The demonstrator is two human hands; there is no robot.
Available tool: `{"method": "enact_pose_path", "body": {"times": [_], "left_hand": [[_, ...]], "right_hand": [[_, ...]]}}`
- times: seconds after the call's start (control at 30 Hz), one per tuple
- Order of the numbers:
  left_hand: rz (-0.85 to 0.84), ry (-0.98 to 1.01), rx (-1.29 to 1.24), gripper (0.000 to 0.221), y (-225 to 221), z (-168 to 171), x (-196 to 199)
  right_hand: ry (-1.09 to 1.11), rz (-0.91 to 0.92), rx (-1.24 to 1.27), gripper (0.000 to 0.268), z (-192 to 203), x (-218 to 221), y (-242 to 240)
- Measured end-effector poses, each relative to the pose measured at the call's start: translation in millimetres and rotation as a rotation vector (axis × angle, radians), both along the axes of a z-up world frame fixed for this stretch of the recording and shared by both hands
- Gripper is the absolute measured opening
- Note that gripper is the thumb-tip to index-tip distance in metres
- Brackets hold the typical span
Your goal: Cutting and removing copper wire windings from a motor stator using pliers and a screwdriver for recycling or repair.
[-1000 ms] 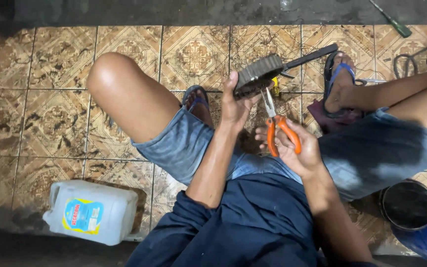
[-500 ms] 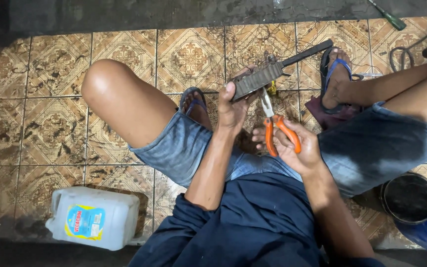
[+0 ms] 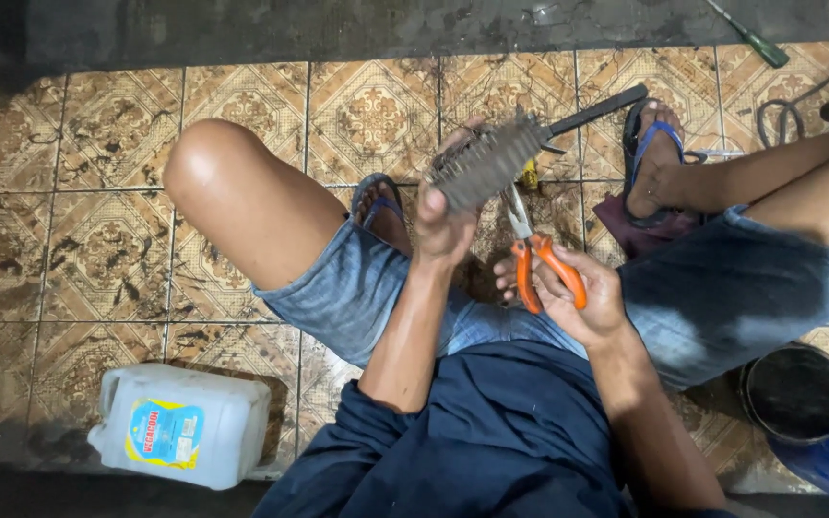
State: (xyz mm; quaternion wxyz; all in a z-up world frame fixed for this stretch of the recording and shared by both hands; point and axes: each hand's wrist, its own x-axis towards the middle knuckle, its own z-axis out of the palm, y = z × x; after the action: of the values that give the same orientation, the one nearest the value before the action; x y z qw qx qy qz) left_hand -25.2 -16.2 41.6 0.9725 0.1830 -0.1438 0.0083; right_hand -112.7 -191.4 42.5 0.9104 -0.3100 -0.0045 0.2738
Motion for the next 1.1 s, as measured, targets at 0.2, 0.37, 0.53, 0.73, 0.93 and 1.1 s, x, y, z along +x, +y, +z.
{"method": "enact_pose_path", "body": {"times": [0.2,0.37,0.53,0.73,0.93,1.1], "left_hand": [[0.166,-0.166,0.311,0.105,-1.1,-4.9,-2.3],[0.155,-0.207,0.439,0.126,5.1,-20.6,-6.4],[0.167,-0.234,0.498,0.129,7.8,-16.6,-2.7],[0.166,-0.245,0.503,0.131,3.9,-20.8,-5.2],[0.162,-0.251,0.484,0.130,5.5,-23.2,-3.6],[0.124,-0.227,0.421,0.126,8.0,-22.2,-2.8]], "right_hand": [[-0.109,-0.123,-0.037,0.042,3.6,-3.3,6.5],[-0.266,-0.139,0.029,0.039,4.7,-5.8,8.1],[-0.295,-0.155,0.031,0.042,41.8,-0.7,21.3],[-0.300,-0.134,0.016,0.047,43.1,-1.9,23.9],[-0.340,-0.136,-0.028,0.051,34.8,-2.0,26.8],[-0.360,-0.141,-0.076,0.056,11.7,0.1,12.3]]}}
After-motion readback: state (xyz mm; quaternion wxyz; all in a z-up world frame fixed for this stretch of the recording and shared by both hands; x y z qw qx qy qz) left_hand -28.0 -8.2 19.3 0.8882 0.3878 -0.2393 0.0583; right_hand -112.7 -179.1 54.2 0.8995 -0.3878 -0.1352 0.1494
